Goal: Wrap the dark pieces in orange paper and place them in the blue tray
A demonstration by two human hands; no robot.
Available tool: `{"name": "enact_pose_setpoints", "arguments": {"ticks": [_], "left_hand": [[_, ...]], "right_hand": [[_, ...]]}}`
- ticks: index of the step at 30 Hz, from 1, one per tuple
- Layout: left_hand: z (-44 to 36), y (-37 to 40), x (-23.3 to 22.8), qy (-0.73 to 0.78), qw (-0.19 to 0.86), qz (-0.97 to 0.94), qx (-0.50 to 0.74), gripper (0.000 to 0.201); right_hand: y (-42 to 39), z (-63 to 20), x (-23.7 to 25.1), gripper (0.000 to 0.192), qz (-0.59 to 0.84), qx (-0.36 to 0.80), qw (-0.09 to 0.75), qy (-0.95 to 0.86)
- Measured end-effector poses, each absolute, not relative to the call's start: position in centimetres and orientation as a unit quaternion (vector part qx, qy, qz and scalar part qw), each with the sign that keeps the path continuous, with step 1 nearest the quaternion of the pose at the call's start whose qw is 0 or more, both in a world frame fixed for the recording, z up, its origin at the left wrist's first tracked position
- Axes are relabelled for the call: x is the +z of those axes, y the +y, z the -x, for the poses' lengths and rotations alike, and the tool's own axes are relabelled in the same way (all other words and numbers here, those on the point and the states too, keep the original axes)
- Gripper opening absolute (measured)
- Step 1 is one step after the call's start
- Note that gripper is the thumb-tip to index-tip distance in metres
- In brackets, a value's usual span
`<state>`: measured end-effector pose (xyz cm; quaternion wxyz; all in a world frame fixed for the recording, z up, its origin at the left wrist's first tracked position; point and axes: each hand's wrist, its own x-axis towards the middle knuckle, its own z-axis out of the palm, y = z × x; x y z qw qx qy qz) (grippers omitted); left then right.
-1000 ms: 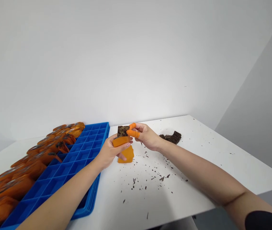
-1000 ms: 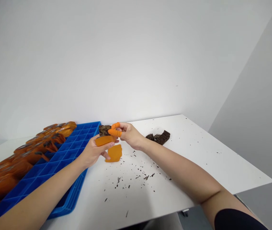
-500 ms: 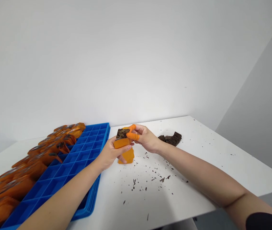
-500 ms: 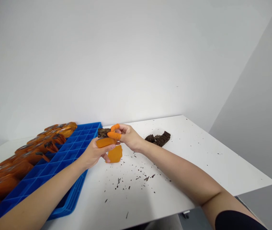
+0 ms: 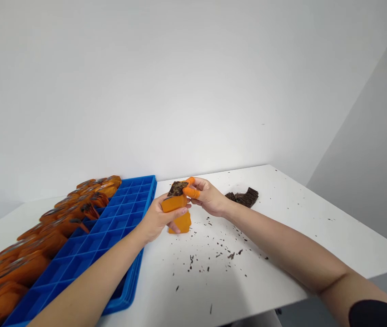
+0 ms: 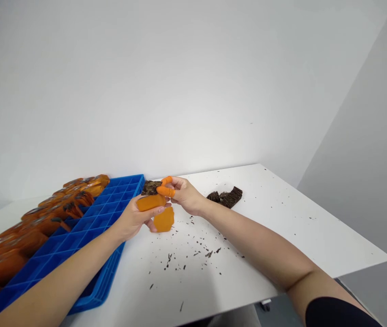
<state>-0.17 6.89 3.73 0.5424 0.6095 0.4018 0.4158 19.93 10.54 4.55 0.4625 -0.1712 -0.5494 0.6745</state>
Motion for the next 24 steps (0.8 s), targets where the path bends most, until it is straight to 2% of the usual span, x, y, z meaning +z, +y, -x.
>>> {"name": "enact_pose_setpoints", "arguments": {"ticks": [9,16,24], "left_hand": [[0.36,7.10,3.41,0.403,0.547,-0.604,0.416,0.055],[0.55,6.92,3.57,0.379,0.553,-0.605,0.430,0.065],[0.56,6.85,3.47,0.374,0.556,-0.614,0.417,0.063]], "right_hand": [[10.74,-20.13,4.51,0.045,0.172,0.677,0.467,-0.543],[10.93,-20.20,4.29,0.043,0.169,0.667,0.460,-0.561],[11.01,-20.29,4.27,0.046,0.168,0.662,0.473,-0.557]]}}
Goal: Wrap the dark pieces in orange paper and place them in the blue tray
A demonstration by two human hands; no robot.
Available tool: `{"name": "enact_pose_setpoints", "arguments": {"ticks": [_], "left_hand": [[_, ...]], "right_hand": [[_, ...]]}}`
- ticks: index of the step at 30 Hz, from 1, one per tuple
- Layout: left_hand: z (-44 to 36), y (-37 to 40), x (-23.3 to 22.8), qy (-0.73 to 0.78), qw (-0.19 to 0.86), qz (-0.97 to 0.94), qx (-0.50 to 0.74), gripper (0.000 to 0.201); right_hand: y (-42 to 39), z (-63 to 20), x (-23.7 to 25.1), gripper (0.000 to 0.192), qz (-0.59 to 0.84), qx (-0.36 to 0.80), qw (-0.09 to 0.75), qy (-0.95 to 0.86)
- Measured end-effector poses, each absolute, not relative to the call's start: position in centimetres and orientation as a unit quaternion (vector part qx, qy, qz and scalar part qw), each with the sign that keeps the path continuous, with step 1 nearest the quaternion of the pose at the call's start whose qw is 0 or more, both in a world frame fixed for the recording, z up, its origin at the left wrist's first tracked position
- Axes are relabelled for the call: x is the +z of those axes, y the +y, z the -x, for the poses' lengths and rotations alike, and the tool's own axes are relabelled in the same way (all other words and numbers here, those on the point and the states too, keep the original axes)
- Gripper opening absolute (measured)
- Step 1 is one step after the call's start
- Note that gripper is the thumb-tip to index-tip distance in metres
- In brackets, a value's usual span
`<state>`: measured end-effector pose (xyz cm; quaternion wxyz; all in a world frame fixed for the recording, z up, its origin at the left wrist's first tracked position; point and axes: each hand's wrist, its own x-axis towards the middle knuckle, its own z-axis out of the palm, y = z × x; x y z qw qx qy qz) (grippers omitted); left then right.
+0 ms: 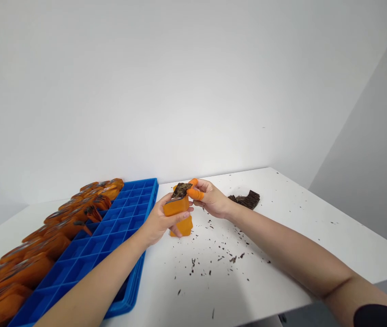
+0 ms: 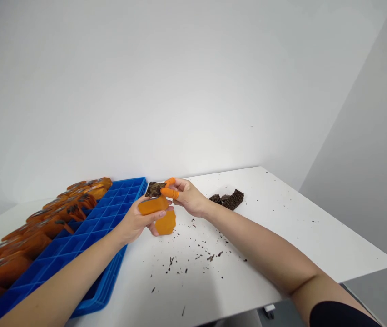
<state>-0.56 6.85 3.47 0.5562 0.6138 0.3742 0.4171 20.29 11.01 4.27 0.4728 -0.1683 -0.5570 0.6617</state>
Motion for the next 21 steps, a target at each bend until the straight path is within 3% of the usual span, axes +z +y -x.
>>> {"name": "enact_pose_setpoints", "arguments": {"ticks": [15,21], "left_hand": [[0.5,6.6,3.6,0.400,0.546,-0.592,0.437,0.074],[0.6,6.8,3.8,0.433,0.514,-0.610,0.419,0.057]], "right_hand": [[11.1,-21.0,5.5,0.044,0.175,0.638,0.503,-0.557],[11.4,-24.1,8.9,0.045,0.176,0.577,0.573,-0.555]]}}
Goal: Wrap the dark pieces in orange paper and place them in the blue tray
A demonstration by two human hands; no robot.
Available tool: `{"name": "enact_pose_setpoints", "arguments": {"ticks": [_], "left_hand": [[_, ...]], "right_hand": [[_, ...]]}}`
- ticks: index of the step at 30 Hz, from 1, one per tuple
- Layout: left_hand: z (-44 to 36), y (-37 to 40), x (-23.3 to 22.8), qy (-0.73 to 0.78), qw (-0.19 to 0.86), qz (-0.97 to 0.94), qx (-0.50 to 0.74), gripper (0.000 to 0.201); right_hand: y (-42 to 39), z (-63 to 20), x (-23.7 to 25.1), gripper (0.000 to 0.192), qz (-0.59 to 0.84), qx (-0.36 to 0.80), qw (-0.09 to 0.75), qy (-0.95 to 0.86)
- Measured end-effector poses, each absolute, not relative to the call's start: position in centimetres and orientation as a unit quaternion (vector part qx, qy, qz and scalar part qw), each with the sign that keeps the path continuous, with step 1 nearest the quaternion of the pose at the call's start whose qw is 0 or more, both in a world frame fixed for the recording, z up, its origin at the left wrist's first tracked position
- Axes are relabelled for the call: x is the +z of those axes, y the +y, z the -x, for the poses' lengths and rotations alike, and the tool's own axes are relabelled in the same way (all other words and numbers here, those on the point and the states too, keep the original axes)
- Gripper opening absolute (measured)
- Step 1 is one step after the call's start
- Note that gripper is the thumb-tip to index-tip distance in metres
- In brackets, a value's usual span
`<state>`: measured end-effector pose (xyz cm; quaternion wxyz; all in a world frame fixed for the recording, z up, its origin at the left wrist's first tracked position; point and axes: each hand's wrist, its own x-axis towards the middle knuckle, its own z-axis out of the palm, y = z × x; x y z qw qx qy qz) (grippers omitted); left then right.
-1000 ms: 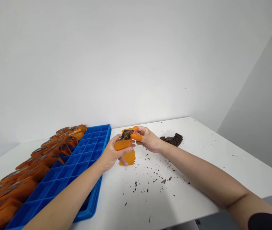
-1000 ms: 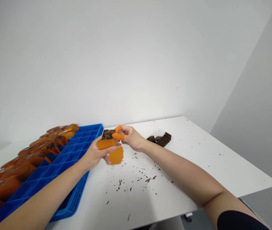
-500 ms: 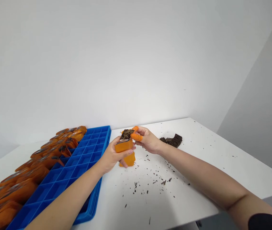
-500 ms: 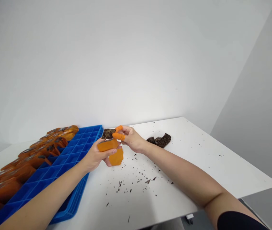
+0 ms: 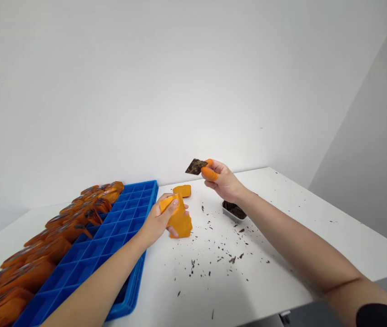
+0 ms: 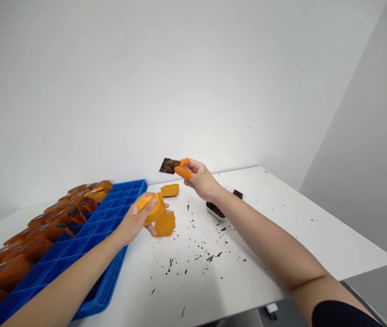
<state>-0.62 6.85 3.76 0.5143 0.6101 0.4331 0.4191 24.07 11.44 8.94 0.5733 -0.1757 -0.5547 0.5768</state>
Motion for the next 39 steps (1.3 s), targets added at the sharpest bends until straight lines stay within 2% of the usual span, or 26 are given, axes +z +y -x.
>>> {"name": "enact_pose_setpoints", "arguments": {"ticks": [5,13,18,22,29,34,39], "left_hand": [[1.1,7.7,3.3,0.444,0.450,-0.650,0.422,0.055],[2.2,9.1,2.6,0.420,0.294,-0.751,0.416,0.030],[2.0,8.7,2.7,0.397,0.306,-0.752,0.428,0.022],[1.7,8.2,2.8,0.405,0.328,-0.738,0.428,0.025],[2.0,8.0,2.8,0.436,0.315,-0.741,0.401,0.029],[1.9,8.2,2.6,0.424,0.269,-0.753,0.425,0.036],[1.3,8.0,2.5,0.422,0.259,-0.740,0.455,0.030]], "right_hand": [[11.1,-26.0,11.1,0.047,0.180,0.529,0.606,-0.566],[10.7,-27.3,12.7,0.048,0.170,0.502,0.631,-0.567],[11.0,-26.1,11.9,0.049,0.177,0.519,0.618,-0.564],[11.1,-24.1,10.3,0.045,0.170,0.553,0.572,-0.581],[10.6,-22.9,9.8,0.043,0.173,0.554,0.553,-0.597],[10.6,-22.8,9.8,0.040,0.174,0.558,0.554,-0.593],[10.5,-22.3,9.2,0.041,0.157,0.569,0.543,-0.597]]}}
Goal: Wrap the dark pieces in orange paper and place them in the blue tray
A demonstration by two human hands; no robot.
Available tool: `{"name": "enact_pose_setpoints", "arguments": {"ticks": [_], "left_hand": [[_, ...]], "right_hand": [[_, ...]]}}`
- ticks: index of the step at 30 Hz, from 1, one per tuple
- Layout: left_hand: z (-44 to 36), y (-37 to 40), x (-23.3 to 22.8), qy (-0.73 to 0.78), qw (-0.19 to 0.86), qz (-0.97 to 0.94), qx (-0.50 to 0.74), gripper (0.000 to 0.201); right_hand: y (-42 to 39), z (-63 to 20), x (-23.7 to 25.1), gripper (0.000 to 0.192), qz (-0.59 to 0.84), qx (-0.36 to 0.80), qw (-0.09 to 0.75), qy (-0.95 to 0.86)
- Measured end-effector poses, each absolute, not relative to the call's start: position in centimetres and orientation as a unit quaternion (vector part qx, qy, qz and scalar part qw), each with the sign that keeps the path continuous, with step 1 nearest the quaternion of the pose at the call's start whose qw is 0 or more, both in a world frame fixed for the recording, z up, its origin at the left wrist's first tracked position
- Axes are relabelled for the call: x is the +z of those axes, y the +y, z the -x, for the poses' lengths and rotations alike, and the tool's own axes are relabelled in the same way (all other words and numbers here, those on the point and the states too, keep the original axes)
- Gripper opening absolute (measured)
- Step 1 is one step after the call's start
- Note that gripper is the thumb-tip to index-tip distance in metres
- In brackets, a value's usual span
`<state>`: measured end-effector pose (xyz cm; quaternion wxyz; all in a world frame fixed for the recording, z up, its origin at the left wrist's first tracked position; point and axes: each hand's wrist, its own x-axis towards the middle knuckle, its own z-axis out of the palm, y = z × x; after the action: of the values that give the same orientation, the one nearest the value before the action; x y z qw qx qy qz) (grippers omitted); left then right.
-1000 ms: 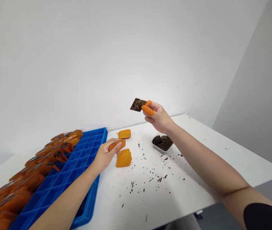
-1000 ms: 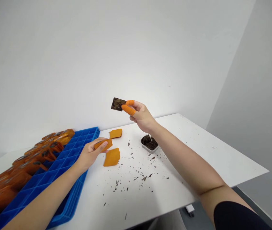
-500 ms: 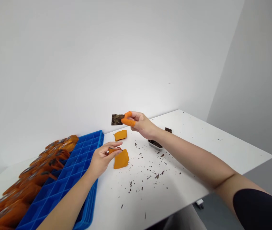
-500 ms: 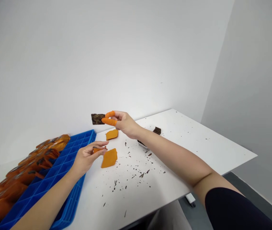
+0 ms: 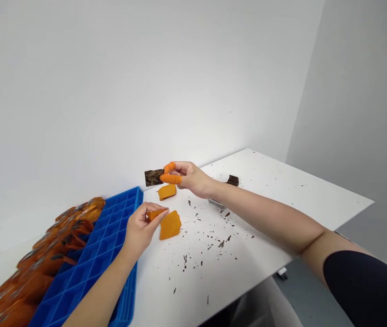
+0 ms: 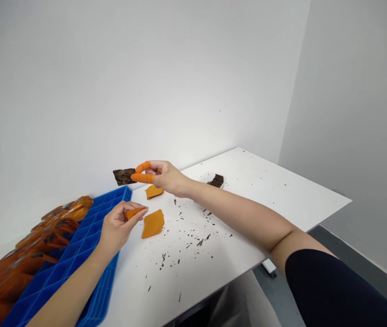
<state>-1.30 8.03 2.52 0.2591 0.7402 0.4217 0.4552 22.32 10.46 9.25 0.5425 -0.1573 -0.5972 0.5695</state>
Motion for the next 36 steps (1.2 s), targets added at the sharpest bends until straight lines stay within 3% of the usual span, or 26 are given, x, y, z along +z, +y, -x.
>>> {"name": "enact_pose_setpoints", "arguments": {"ticks": [5,12,22,36], "left_hand": [[0.6,7.6,2.7,0.400,0.305,-0.709,0.495,0.044],[0.3,7.2,3.2,0.403,0.262,-0.730,0.486,0.053],[-0.6,6.2,4.1,0.371,0.363,-0.693,0.501,0.070],[-0.4,6.5,3.7,0.363,0.385,-0.657,0.537,0.075]], "right_hand": [[9.9,-21.7,8.7,0.045,0.151,0.595,0.520,-0.594],[9.8,-21.2,7.8,0.036,0.128,0.618,0.498,-0.594],[9.8,-21.0,6.9,0.036,0.126,0.620,0.478,-0.609],[10.3,-20.2,5.7,0.042,0.152,0.613,0.474,-0.614]]}}
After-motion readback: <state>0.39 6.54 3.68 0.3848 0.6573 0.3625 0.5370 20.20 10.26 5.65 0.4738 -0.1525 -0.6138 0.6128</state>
